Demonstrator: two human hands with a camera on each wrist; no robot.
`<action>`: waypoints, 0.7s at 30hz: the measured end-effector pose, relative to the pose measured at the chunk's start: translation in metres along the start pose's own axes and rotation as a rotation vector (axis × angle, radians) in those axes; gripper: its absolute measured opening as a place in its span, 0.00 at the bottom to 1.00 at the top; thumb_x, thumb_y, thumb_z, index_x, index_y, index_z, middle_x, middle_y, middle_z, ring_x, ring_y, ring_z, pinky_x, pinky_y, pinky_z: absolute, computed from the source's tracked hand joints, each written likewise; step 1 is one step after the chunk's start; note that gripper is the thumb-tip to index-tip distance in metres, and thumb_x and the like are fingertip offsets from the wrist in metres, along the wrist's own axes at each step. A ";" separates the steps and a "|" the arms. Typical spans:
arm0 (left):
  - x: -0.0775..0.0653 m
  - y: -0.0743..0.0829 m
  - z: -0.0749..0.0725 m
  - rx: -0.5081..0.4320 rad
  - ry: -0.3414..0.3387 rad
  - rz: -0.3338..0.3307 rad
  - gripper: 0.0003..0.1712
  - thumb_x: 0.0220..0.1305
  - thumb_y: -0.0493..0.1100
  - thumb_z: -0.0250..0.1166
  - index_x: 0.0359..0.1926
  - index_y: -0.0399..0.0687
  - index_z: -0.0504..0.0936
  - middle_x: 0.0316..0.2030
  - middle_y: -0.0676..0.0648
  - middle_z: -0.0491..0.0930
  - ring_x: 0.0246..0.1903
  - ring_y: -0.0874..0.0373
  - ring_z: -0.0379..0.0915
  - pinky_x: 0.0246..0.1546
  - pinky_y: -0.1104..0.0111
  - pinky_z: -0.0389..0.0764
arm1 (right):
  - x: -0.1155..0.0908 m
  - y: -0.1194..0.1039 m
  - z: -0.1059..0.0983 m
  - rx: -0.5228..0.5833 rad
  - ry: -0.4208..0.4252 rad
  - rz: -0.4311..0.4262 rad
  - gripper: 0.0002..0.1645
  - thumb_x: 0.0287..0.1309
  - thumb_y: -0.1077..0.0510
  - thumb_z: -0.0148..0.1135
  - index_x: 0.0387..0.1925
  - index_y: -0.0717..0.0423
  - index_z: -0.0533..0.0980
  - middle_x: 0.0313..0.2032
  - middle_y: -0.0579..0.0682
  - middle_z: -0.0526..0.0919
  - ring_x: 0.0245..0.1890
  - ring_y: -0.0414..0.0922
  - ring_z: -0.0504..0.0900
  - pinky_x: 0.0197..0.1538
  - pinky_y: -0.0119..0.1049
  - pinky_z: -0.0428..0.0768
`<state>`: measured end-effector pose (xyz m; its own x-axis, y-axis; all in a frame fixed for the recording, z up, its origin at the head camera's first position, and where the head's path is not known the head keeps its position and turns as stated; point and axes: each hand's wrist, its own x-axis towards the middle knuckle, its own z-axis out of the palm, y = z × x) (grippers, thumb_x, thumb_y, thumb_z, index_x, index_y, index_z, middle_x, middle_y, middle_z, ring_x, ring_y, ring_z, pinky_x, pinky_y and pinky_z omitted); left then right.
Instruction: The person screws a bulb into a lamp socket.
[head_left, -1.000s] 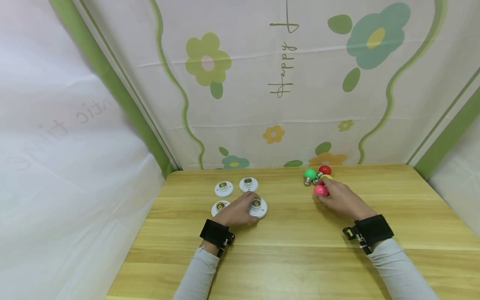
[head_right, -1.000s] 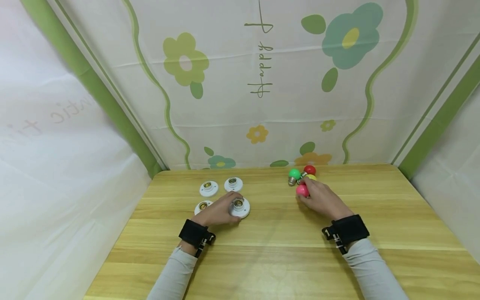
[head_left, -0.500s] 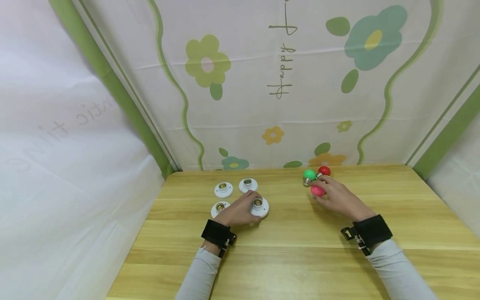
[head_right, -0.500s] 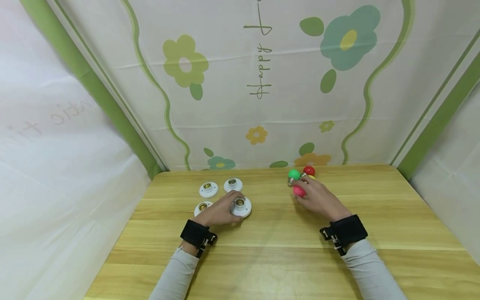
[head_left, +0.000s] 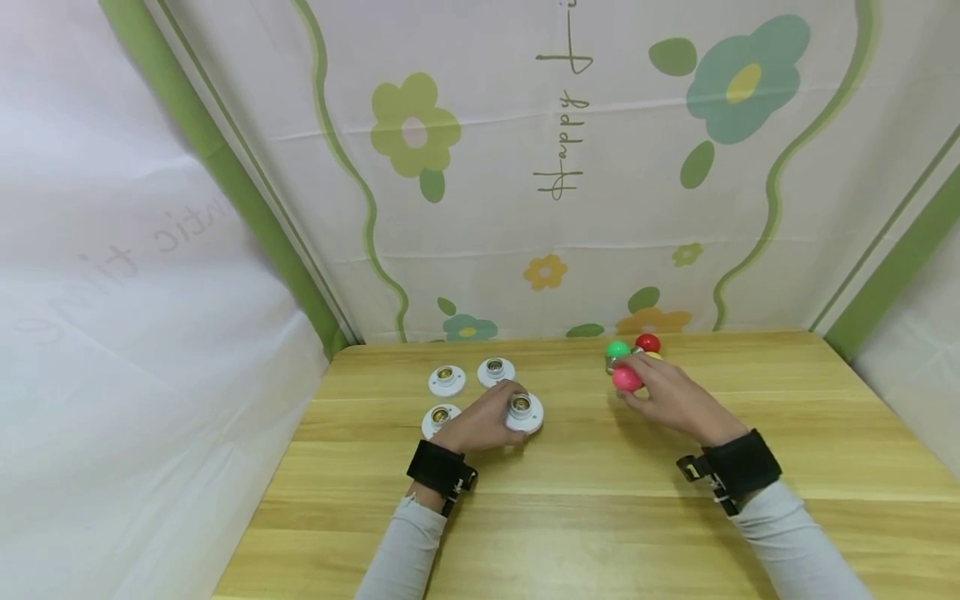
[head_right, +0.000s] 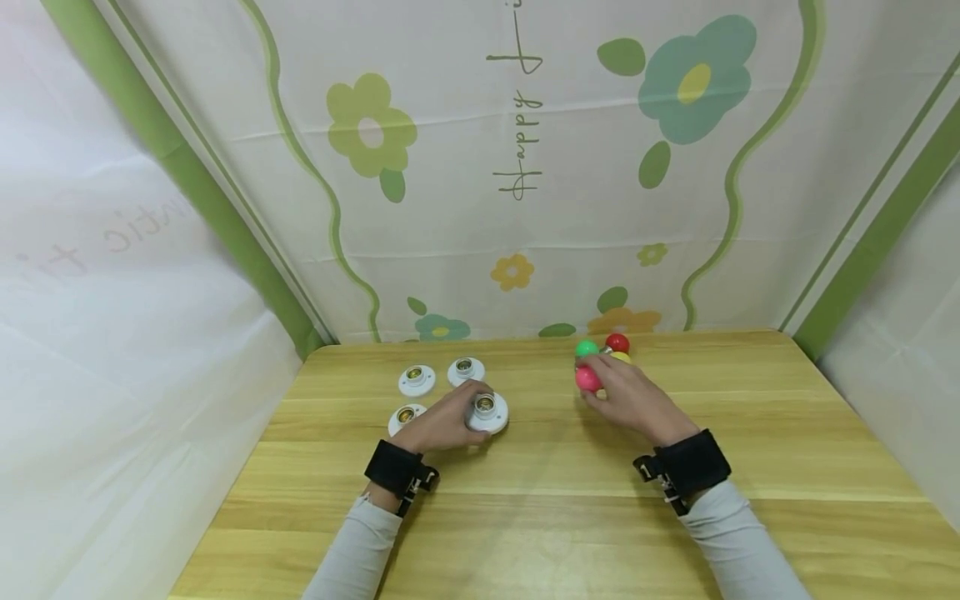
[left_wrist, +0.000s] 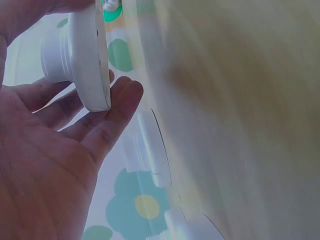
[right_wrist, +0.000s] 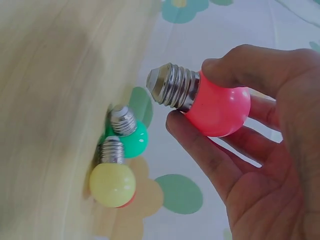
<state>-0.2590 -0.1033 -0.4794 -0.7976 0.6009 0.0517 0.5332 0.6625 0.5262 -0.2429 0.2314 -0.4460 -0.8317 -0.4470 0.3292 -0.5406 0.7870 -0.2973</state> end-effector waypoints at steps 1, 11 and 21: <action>0.000 0.000 0.000 -0.004 -0.001 0.001 0.36 0.49 0.50 0.73 0.59 0.54 0.69 0.54 0.56 0.71 0.53 0.64 0.69 0.57 0.69 0.74 | 0.001 -0.002 0.000 -0.001 0.003 -0.004 0.28 0.56 0.52 0.69 0.56 0.55 0.73 0.53 0.56 0.80 0.51 0.50 0.82 0.50 0.48 0.83; 0.007 0.008 0.001 -0.023 0.011 0.026 0.36 0.50 0.50 0.73 0.60 0.52 0.70 0.56 0.55 0.72 0.53 0.64 0.70 0.56 0.70 0.74 | 0.006 -0.024 -0.004 -0.028 0.039 -0.081 0.29 0.55 0.52 0.70 0.56 0.54 0.71 0.52 0.53 0.79 0.51 0.48 0.81 0.50 0.45 0.83; 0.012 0.015 0.001 -0.033 0.004 0.030 0.38 0.51 0.50 0.72 0.63 0.51 0.68 0.58 0.54 0.70 0.54 0.64 0.69 0.58 0.71 0.74 | 0.012 -0.046 -0.007 -0.041 0.059 -0.141 0.30 0.54 0.53 0.70 0.57 0.53 0.71 0.53 0.52 0.79 0.50 0.46 0.82 0.49 0.42 0.83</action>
<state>-0.2604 -0.0860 -0.4716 -0.7826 0.6184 0.0717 0.5475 0.6287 0.5523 -0.2274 0.1927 -0.4219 -0.7381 -0.5295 0.4181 -0.6451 0.7354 -0.2075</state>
